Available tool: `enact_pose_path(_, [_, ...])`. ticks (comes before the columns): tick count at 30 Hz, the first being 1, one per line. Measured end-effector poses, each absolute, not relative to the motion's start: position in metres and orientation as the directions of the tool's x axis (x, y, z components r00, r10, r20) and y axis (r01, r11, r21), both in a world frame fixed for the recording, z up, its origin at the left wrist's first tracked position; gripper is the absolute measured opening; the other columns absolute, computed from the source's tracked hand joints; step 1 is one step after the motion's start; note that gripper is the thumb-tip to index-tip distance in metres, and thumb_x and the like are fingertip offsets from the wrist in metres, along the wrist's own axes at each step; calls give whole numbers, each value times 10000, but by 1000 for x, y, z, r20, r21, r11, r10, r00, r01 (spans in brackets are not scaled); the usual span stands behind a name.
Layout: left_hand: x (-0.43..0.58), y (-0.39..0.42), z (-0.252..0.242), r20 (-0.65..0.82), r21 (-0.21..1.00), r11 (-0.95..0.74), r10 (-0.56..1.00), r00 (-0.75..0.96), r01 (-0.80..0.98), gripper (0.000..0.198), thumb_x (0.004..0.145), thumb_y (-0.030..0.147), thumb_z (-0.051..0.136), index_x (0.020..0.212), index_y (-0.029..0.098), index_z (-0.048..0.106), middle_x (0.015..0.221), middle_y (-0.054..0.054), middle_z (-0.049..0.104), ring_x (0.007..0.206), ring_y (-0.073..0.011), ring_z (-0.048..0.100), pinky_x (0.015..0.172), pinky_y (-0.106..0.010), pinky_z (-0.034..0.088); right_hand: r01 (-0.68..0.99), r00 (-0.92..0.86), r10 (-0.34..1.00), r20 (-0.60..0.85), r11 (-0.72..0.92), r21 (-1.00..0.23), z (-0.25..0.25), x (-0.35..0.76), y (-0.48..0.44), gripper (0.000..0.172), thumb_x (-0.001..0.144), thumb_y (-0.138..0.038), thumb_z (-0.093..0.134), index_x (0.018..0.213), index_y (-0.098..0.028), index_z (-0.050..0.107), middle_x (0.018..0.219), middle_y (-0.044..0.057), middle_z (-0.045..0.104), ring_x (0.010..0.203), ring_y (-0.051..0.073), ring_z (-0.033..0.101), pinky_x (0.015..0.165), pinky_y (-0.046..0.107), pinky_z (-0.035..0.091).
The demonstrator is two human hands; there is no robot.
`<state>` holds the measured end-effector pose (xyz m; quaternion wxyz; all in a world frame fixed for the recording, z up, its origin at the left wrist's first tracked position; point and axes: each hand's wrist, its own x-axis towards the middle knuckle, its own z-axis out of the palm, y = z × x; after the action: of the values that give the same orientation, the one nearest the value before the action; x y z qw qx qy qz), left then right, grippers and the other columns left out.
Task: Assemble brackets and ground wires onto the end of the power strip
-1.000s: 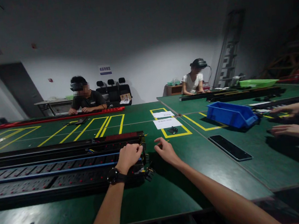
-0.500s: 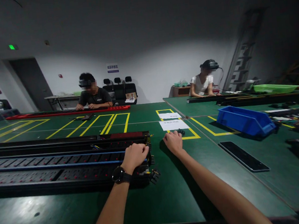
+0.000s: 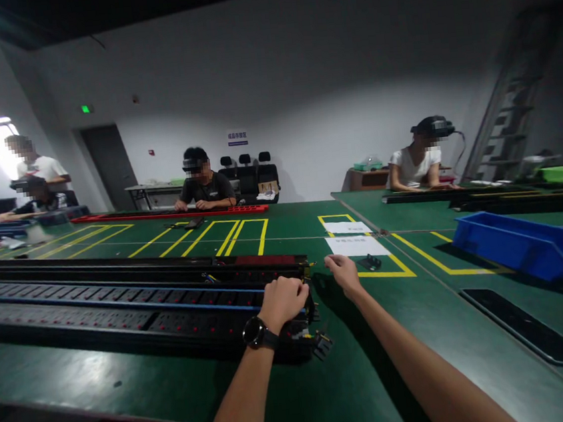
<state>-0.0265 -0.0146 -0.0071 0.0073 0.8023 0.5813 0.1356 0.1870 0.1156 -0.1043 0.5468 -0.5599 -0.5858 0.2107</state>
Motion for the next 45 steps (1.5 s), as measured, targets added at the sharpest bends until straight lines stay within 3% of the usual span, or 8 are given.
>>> enact_pose_path(3, [-27, -16, -6, 201, 176, -320, 937, 285, 931, 464, 1003, 466, 364, 944, 229, 758, 943, -102, 764, 932, -249, 719, 847, -340, 515, 275, 248, 908, 338, 269, -923, -107, 184, 110, 441, 776, -492, 608, 976, -119, 730, 855, 141, 752, 786, 276, 682, 685, 354, 511])
enact_pose_path(11, [-26, -17, -2, 195, 179, -319, 939, 284, 931, 448, 1005, 453, 367, 920, 242, 752, 956, -91, 766, 962, -247, 717, 855, -331, 503, 124, 174, 938, 299, 280, -952, -96, 180, 100, 440, 734, -507, 657, 992, -156, 718, 870, 118, 750, 748, 242, 677, 668, 351, 539])
enact_pose_path(16, [-25, -16, -1, 185, 163, -312, 941, 282, 936, 455, 1009, 458, 357, 927, 241, 749, 948, -91, 765, 955, -238, 718, 857, -320, 499, 328, 112, 884, 454, 398, -857, -90, 175, 91, 369, 778, -454, 639, 993, -161, 705, 832, 74, 736, 763, 224, 669, 734, 351, 522])
enact_pose_path(21, [-25, -14, -2, 182, 133, -313, 940, 288, 940, 462, 1007, 470, 357, 906, 236, 742, 929, -89, 766, 907, -243, 726, 811, -315, 503, 545, 13, 848, 529, 438, -715, -84, 164, 80, 333, 830, -318, 605, 1147, -216, 624, 847, 22, 748, 771, 213, 684, 757, 331, 487])
enact_pose_path(31, [-25, -12, -3, 168, 109, -303, 944, 283, 947, 480, 1014, 471, 337, 904, 242, 745, 937, -92, 765, 911, -244, 722, 808, -316, 502, 683, 96, 873, 478, 291, -670, -82, 160, 90, 285, 877, -279, 615, 1158, -231, 614, 865, 17, 756, 826, 215, 683, 706, 295, 448])
enact_pose_path(36, [-25, -11, -3, 174, 107, -311, 941, 290, 944, 475, 1014, 473, 342, 880, 239, 733, 921, -80, 765, 891, -236, 723, 776, -297, 499, 774, 133, 888, 440, 185, -606, -81, 162, 105, 142, 893, -312, 623, 974, -211, 683, 916, 67, 748, 854, 216, 668, 690, 282, 431])
enact_pose_path(41, [-26, -10, -4, 178, 110, -312, 940, 290, 944, 465, 1005, 480, 355, 859, 239, 724, 905, -73, 765, 879, -235, 724, 749, -291, 495, 751, 1, 912, 409, 270, -603, -80, 172, 108, 166, 894, -325, 601, 987, -206, 671, 837, 34, 724, 767, 179, 649, 671, 260, 418])
enact_pose_path(45, [-27, -10, -3, 176, 120, -316, 940, 293, 941, 471, 1006, 485, 347, 879, 240, 729, 923, -80, 763, 898, -229, 719, 777, -294, 497, 800, -59, 861, 504, 343, -493, -77, 193, 99, 320, 927, -438, 546, 1110, -194, 643, 917, 64, 721, 871, 217, 643, 764, 296, 441])
